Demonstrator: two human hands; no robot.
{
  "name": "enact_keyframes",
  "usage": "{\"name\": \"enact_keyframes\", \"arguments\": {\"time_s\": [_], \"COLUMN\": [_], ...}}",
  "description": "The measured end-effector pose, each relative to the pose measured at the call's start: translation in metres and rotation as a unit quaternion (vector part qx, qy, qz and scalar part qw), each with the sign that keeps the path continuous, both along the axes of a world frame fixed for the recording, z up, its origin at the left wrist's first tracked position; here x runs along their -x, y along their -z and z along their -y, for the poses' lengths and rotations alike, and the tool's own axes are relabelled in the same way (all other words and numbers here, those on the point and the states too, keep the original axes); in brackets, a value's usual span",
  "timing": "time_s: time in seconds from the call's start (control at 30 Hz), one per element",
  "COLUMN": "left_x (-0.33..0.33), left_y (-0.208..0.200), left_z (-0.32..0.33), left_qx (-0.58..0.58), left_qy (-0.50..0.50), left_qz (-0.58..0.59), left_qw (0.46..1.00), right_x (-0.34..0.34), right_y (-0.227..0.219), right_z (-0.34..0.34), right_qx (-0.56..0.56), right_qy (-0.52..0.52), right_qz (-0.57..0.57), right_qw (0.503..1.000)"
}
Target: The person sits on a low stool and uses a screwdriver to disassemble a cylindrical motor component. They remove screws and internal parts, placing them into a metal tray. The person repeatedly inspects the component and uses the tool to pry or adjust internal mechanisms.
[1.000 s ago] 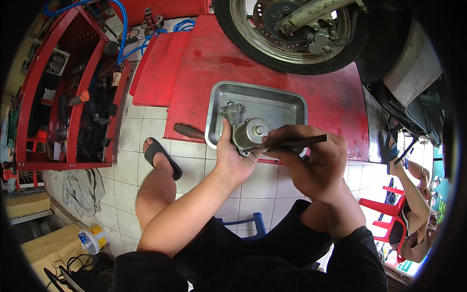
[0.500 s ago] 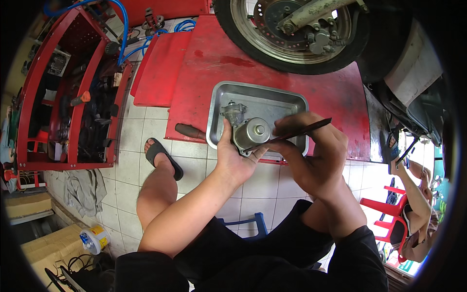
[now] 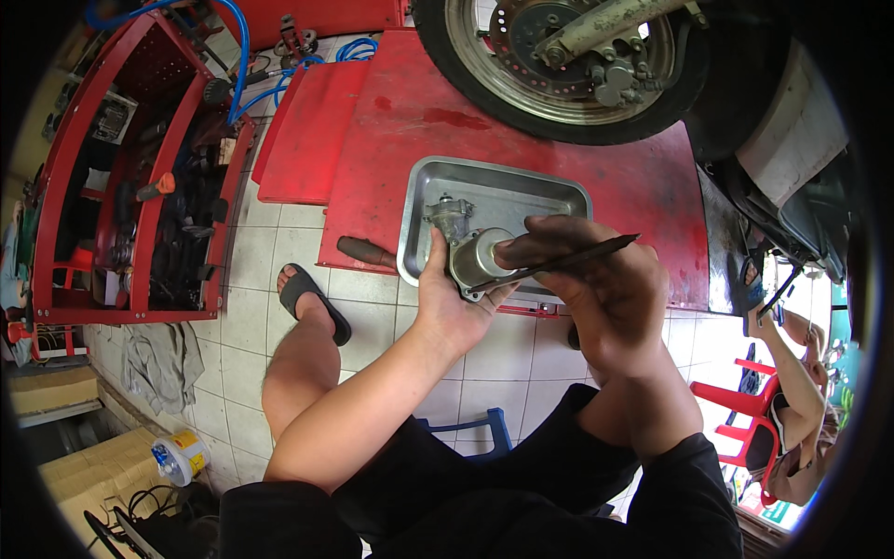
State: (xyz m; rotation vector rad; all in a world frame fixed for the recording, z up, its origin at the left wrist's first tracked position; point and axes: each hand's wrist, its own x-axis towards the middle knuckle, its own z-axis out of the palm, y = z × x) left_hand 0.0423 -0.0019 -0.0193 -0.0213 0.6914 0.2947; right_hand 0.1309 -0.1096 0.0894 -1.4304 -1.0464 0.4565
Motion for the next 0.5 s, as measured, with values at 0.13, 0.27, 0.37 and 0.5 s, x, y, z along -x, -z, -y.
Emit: {"name": "enact_keyframes", "arguments": {"time_s": [0.13, 0.27, 0.37, 0.5], "left_x": [0.001, -0.001, 0.0, 0.003], "left_y": [0.002, -0.002, 0.002, 0.022], "left_z": [-0.001, 0.001, 0.002, -0.001], "left_qx": [0.008, 0.002, 0.0, 0.038], "left_qy": [0.008, 0.016, 0.017, 0.019], "left_qz": [0.007, -0.007, -0.002, 0.06], "left_qw": [1.0, 1.0, 1.0, 0.997], "right_x": [-0.016, -0.011, 0.002, -0.018], "right_y": [0.002, -0.001, -0.002, -0.005], "right_z": [0.009, 0.002, -0.004, 0.008], "right_qx": [0.039, 0.038, 0.029, 0.061], "right_qy": [-0.025, -0.003, -0.008, -0.069], "right_qz": [0.158, 0.14, 0.011, 0.158], "right_qw": [0.986, 0.989, 1.0, 0.983]}}
